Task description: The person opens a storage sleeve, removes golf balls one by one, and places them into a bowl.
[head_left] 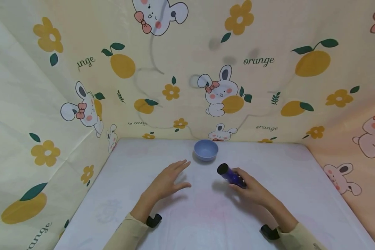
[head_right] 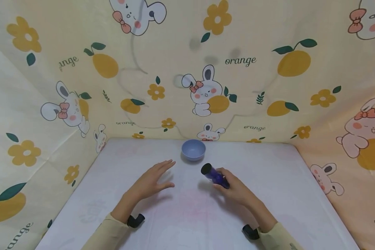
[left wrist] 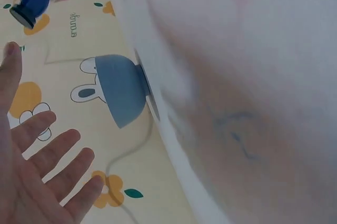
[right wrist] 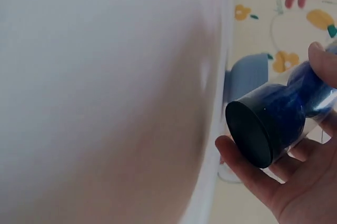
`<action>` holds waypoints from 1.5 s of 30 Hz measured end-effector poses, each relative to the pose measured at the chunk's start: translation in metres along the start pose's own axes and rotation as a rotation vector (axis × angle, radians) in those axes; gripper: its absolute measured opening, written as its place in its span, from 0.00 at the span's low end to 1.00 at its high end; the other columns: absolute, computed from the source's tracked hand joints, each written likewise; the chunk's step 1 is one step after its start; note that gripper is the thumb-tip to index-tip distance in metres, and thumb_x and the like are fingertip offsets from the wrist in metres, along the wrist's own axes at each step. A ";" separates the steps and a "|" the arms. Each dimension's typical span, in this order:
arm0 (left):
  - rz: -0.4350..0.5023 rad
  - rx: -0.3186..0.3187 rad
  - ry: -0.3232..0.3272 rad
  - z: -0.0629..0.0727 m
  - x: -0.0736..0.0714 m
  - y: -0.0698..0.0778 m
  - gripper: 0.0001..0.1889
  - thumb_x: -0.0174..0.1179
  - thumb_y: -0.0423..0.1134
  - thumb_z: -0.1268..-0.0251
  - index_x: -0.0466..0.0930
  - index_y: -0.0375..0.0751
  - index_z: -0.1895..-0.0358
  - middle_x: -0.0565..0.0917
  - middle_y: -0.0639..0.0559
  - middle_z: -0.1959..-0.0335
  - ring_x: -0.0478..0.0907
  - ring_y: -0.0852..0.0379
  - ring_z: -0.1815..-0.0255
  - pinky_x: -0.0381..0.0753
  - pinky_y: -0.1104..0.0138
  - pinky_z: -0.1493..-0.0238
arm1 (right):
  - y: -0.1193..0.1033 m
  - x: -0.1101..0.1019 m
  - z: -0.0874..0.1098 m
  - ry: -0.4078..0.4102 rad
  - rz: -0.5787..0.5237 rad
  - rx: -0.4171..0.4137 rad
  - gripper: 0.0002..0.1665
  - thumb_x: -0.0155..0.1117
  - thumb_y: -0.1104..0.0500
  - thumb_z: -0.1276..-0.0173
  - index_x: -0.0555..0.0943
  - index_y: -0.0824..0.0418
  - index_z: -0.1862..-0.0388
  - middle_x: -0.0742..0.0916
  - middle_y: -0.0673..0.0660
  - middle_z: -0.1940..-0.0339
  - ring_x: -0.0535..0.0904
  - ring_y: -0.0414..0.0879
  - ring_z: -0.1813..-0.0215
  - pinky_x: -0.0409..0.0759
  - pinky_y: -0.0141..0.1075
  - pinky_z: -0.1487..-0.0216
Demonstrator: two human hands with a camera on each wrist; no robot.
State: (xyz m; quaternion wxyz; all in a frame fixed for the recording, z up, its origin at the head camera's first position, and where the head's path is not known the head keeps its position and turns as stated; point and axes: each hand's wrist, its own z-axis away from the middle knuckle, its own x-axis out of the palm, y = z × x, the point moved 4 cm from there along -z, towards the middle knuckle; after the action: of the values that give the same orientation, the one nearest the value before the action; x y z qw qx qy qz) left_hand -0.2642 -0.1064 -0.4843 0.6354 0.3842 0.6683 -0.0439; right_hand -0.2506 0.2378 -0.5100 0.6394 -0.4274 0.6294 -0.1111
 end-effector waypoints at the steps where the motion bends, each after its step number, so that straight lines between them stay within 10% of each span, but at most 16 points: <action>1: 0.000 0.004 0.000 0.000 0.001 0.001 0.46 0.67 0.65 0.29 0.60 0.56 0.14 0.64 0.51 0.15 0.62 0.46 0.15 0.64 0.47 0.18 | -0.002 0.002 -0.001 -0.006 0.007 -0.006 0.28 0.69 0.48 0.21 0.72 0.52 0.28 0.84 0.59 0.38 0.81 0.56 0.38 0.82 0.58 0.40; 45: 0.311 0.133 0.033 -0.015 0.015 0.036 0.25 0.74 0.50 0.28 0.75 0.54 0.34 0.80 0.61 0.40 0.80 0.58 0.42 0.83 0.53 0.36 | -0.041 0.040 -0.016 -0.147 0.052 -0.096 0.31 0.71 0.40 0.24 0.76 0.47 0.28 0.85 0.53 0.33 0.82 0.48 0.39 0.83 0.52 0.39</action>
State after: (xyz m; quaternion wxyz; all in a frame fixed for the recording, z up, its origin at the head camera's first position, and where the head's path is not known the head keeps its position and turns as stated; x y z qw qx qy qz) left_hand -0.2543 -0.0665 -0.4798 0.5969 0.5247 0.6066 0.0171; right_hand -0.2412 0.1794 -0.5073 0.6653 -0.4480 0.5964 -0.0324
